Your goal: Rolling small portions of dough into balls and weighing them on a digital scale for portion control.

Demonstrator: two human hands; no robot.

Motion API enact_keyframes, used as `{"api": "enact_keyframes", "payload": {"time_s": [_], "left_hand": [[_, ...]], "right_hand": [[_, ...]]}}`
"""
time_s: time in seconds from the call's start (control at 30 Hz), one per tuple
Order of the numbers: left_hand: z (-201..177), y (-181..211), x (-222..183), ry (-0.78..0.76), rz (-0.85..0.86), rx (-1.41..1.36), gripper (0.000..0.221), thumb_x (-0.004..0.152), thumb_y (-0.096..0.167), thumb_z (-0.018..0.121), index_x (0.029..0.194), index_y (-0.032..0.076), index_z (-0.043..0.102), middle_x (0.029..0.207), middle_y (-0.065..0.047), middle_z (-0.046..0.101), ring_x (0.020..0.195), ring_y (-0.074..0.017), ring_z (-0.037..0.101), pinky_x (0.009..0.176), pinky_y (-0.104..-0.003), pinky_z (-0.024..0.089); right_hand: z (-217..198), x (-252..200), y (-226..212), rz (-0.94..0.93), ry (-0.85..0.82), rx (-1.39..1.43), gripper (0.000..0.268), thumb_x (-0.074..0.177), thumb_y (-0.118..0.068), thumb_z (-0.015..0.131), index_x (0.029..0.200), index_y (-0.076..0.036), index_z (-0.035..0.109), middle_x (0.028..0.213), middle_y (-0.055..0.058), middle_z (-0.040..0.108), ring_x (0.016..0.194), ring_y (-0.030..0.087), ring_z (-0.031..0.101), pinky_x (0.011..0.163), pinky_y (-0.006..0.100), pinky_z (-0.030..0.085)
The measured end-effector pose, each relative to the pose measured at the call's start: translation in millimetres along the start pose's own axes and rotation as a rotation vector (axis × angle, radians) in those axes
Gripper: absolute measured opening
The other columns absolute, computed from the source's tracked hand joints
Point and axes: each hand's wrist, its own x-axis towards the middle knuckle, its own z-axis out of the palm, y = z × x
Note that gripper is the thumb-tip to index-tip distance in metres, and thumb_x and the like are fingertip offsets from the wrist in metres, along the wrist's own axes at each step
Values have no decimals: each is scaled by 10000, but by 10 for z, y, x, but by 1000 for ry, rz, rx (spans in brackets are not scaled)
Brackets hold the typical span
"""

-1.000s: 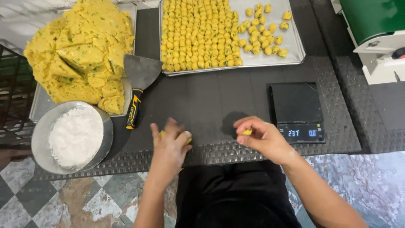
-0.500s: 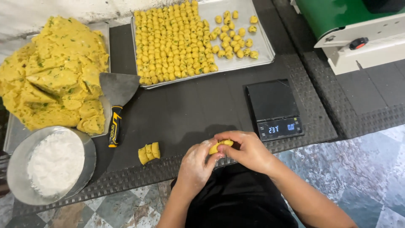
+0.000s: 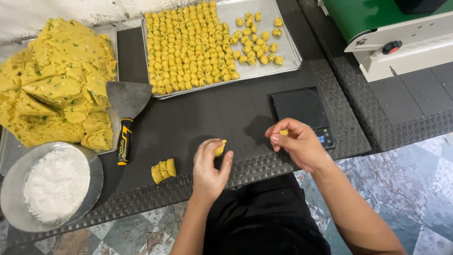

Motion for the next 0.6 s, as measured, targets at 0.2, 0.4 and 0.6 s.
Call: {"api": "enact_keyframes", "payload": {"time_s": [0.2, 0.4, 0.6], "left_hand": [[72, -148, -103, -111, 119, 168, 218, 992, 345, 753, 1109, 162, 762, 1242, -60, 729, 1321, -337, 644, 1208, -573, 321], [29, -156, -76, -90, 134, 127, 263, 952, 312, 797, 1151, 143, 772, 1289, -95, 713, 1338, -379, 626, 1202, -589, 344], [3, -115, -99, -104, 93, 120, 271, 966, 304, 780, 1178, 135, 763, 1310, -90, 695, 1371, -372, 600, 1225, -579, 324]], "right_hand": [[-156, -74, -326, -20, 8, -4, 225, 960, -36, 638, 1153, 57, 705, 913, 247, 777, 505, 208, 671, 391, 299, 540], [-1276, 255, -149, -467, 197, -1161, 362, 1114, -222, 517, 887, -224, 799, 905, 20, 751, 926, 297, 724, 885, 411, 559], [-932, 132, -690, -376, 151, -1077, 636, 1184, -476, 281, 1294, -99, 782, 1511, 134, 619, 1411, 362, 517, 1215, 489, 370]]}}
